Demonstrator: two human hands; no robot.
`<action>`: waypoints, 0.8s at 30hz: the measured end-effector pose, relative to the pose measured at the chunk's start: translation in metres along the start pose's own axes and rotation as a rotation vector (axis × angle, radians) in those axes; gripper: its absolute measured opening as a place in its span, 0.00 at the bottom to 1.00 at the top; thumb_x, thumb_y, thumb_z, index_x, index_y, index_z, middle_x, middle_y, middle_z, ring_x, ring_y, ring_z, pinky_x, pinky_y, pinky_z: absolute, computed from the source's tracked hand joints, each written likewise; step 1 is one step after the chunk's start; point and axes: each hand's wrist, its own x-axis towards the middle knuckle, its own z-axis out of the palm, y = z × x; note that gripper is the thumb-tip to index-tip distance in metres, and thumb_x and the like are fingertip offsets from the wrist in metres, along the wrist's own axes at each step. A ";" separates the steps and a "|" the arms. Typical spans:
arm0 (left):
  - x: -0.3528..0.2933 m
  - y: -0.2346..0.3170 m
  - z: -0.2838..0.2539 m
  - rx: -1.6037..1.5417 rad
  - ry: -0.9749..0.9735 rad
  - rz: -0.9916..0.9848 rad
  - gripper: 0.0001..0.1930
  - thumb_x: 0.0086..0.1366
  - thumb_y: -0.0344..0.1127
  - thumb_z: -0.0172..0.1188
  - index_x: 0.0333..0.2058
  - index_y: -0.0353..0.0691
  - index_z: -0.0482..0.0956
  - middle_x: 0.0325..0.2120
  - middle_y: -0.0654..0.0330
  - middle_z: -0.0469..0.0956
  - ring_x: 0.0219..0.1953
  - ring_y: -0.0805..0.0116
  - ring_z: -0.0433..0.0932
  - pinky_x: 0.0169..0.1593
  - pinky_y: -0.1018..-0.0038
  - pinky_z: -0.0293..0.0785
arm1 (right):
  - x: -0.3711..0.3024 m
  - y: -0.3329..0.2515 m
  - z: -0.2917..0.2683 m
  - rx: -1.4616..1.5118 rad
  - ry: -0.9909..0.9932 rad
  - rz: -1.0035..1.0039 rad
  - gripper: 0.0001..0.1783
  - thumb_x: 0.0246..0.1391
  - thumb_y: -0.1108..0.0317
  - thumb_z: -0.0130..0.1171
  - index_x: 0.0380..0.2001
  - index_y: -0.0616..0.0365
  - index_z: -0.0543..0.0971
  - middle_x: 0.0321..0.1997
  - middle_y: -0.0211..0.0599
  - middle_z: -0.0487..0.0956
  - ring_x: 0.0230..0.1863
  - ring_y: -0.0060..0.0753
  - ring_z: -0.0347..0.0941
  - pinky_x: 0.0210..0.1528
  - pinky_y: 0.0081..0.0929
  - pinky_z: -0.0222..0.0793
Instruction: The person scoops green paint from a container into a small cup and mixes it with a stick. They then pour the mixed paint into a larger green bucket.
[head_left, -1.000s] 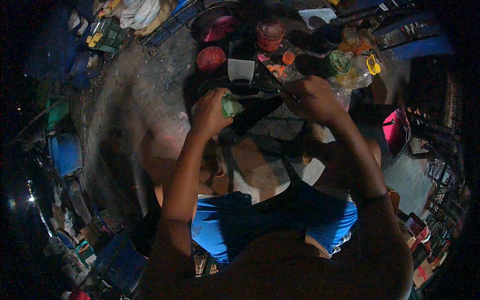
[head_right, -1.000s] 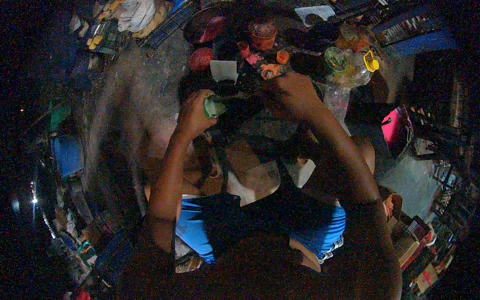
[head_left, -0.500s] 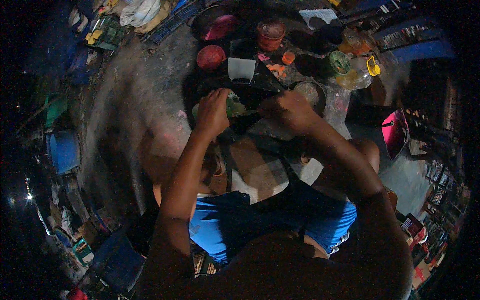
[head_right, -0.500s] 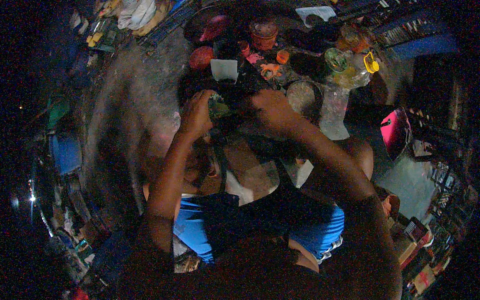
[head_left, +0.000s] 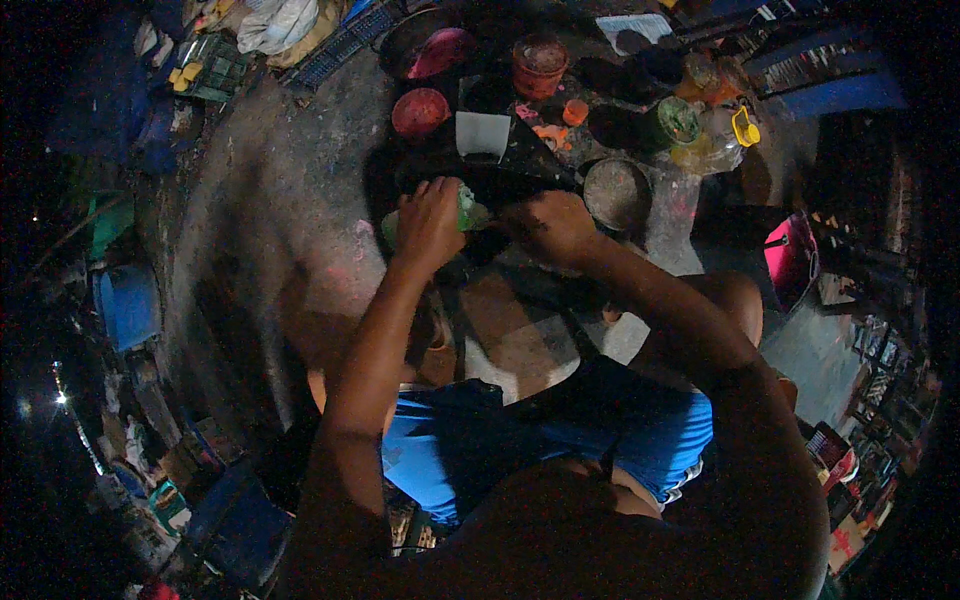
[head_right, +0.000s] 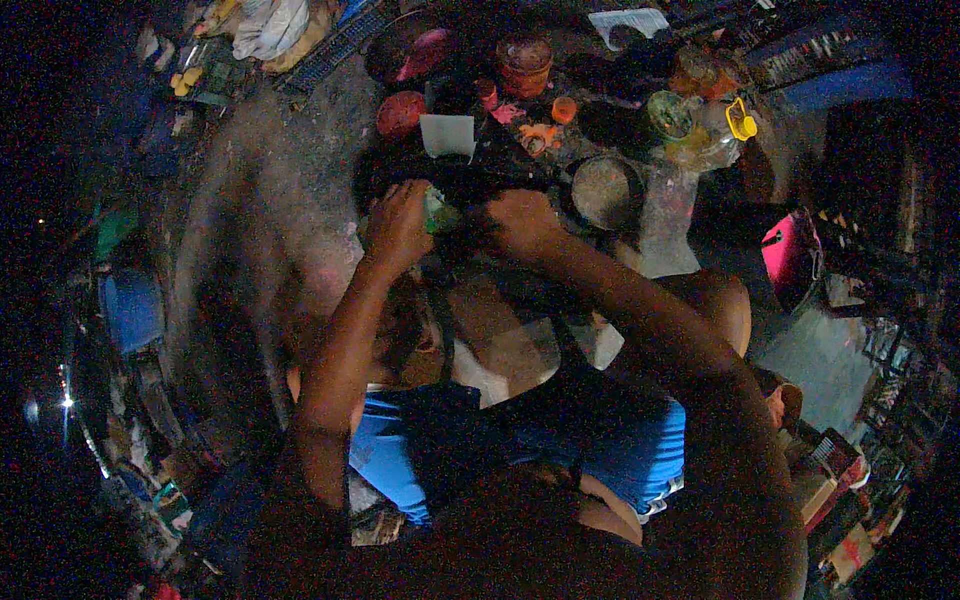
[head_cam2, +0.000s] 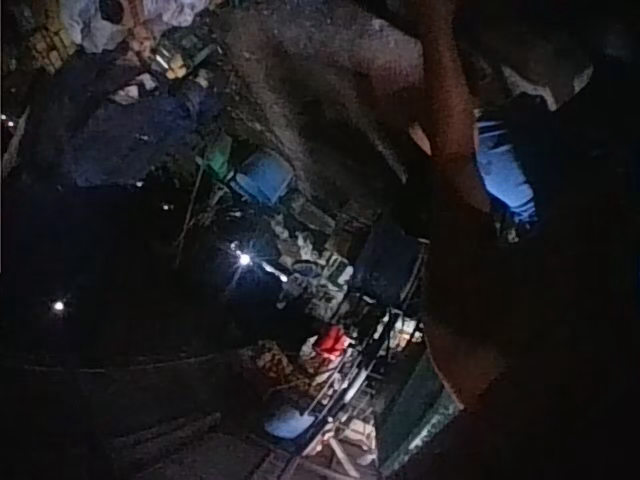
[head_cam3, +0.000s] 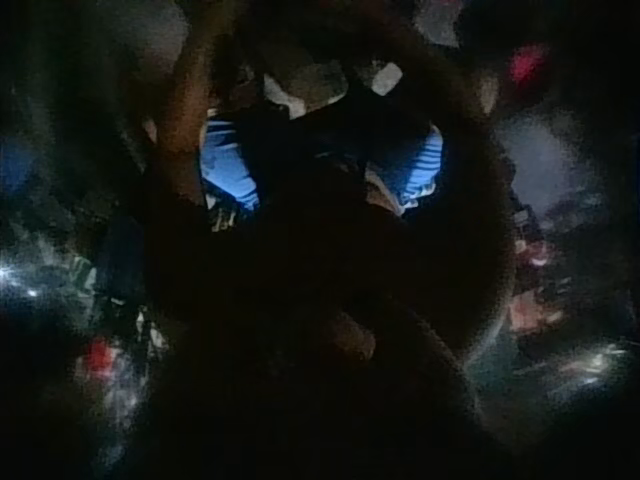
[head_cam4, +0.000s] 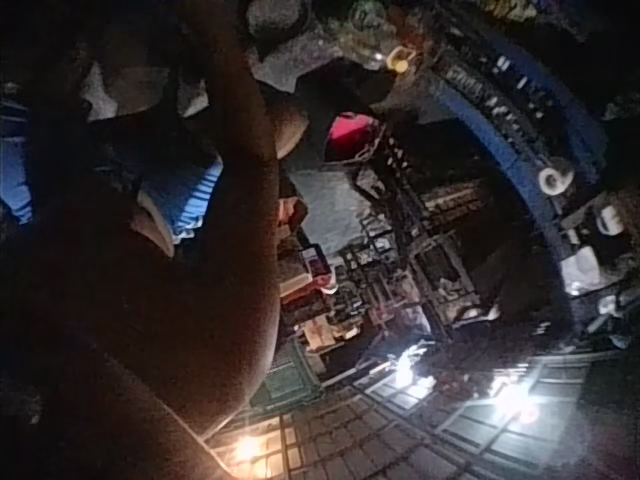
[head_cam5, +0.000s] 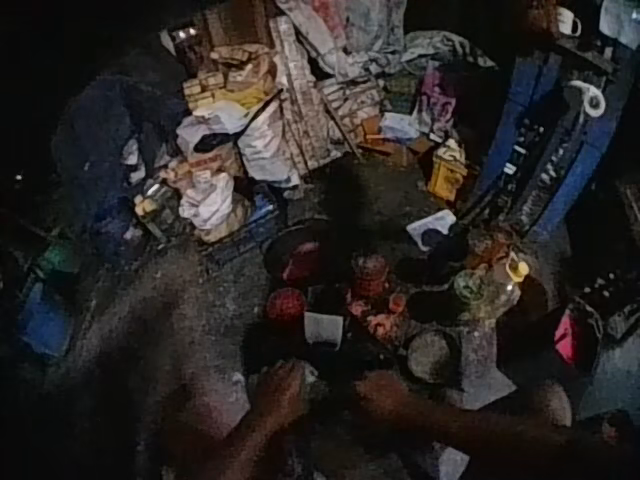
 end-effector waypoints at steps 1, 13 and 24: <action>0.000 0.001 -0.001 0.005 -0.002 -0.002 0.28 0.45 0.29 0.71 0.47 0.39 0.72 0.47 0.53 0.76 0.54 0.49 0.74 0.54 0.46 0.69 | -0.001 0.001 0.000 0.004 -0.003 0.018 0.12 0.55 0.60 0.61 0.41 0.41 0.86 0.32 0.42 0.83 0.32 0.52 0.80 0.34 0.46 0.75; 0.006 0.011 0.000 0.096 -0.087 -0.044 0.29 0.45 0.34 0.75 0.47 0.39 0.74 0.47 0.54 0.78 0.55 0.52 0.75 0.55 0.47 0.70 | -0.012 0.046 -0.003 0.191 -0.039 0.184 0.13 0.55 0.56 0.62 0.44 0.39 0.86 0.39 0.38 0.85 0.38 0.48 0.82 0.40 0.42 0.77; 0.027 0.026 0.016 0.231 -0.158 -0.042 0.31 0.44 0.36 0.76 0.49 0.39 0.75 0.47 0.56 0.79 0.56 0.54 0.75 0.56 0.48 0.70 | -0.028 0.073 -0.018 0.054 0.023 0.144 0.11 0.58 0.56 0.60 0.39 0.45 0.86 0.35 0.41 0.84 0.36 0.50 0.81 0.39 0.43 0.76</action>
